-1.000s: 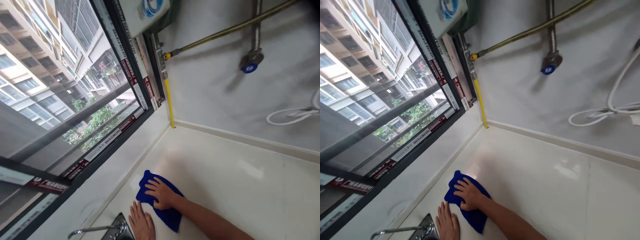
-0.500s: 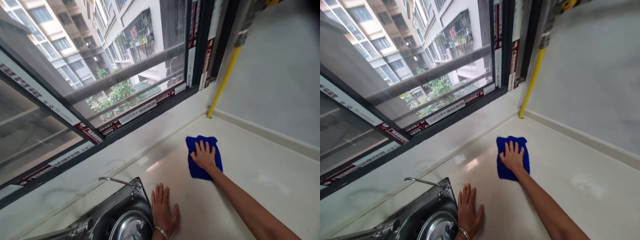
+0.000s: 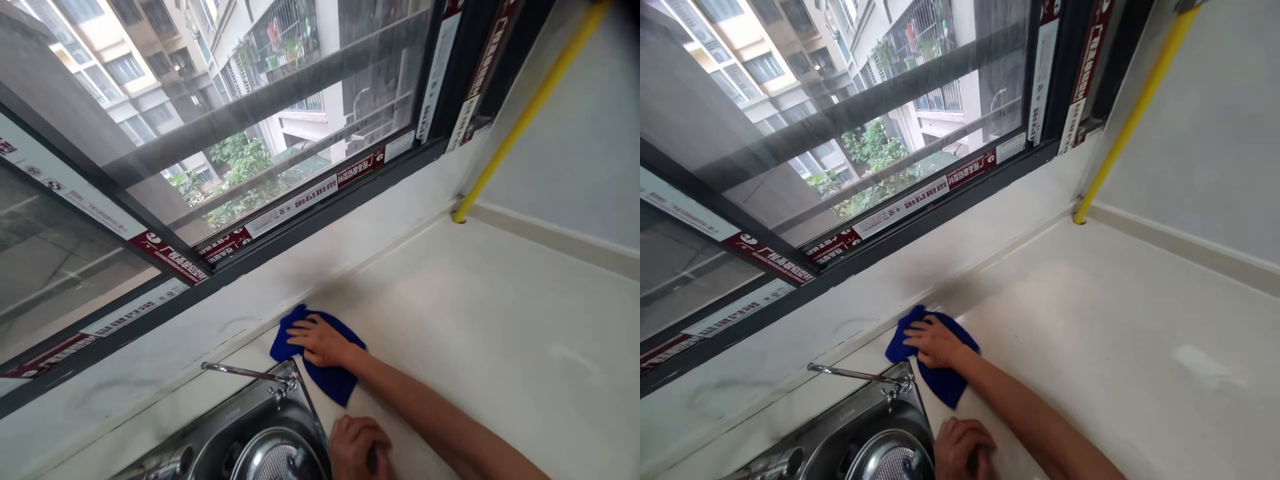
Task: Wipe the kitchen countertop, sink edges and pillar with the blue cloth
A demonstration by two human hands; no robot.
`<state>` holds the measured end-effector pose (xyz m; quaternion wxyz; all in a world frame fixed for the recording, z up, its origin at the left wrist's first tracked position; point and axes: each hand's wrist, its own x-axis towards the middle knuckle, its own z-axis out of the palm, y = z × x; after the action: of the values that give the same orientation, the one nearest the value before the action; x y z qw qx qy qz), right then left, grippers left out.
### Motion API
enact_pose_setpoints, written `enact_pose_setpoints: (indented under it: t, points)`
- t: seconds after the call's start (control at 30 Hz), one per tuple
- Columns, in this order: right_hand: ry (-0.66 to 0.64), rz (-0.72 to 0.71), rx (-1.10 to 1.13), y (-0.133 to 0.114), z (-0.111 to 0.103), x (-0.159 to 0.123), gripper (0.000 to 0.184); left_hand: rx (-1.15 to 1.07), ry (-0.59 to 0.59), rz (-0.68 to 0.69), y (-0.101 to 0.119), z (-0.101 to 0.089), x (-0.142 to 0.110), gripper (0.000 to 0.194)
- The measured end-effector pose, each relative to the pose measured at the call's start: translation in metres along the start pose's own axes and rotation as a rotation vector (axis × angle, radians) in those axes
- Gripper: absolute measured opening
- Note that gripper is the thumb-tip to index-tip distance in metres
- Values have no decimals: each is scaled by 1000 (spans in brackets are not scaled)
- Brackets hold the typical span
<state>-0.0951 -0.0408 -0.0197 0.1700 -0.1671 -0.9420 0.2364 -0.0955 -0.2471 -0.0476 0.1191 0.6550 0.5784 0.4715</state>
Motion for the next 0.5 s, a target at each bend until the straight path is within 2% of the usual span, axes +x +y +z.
enact_pose_setpoints:
  t: [0.2, 0.3, 0.4, 0.5]
  points:
    - [-86, -178, 138, -22, 45, 73, 44, 63, 94, -142, -8, 12, -11, 19]
    - [-94, -269, 109, -18, 55, 89, 41, 87, 47, -133, -9, 9, -11, 20]
    - [-23, -221, 65, 11, 41, 68, 41, 13, -61, -133, -7, 2, -7, 26]
    - [73, -62, -2, 58, 4, 15, 42, 15, -109, -117, -4, -6, -3, 27]
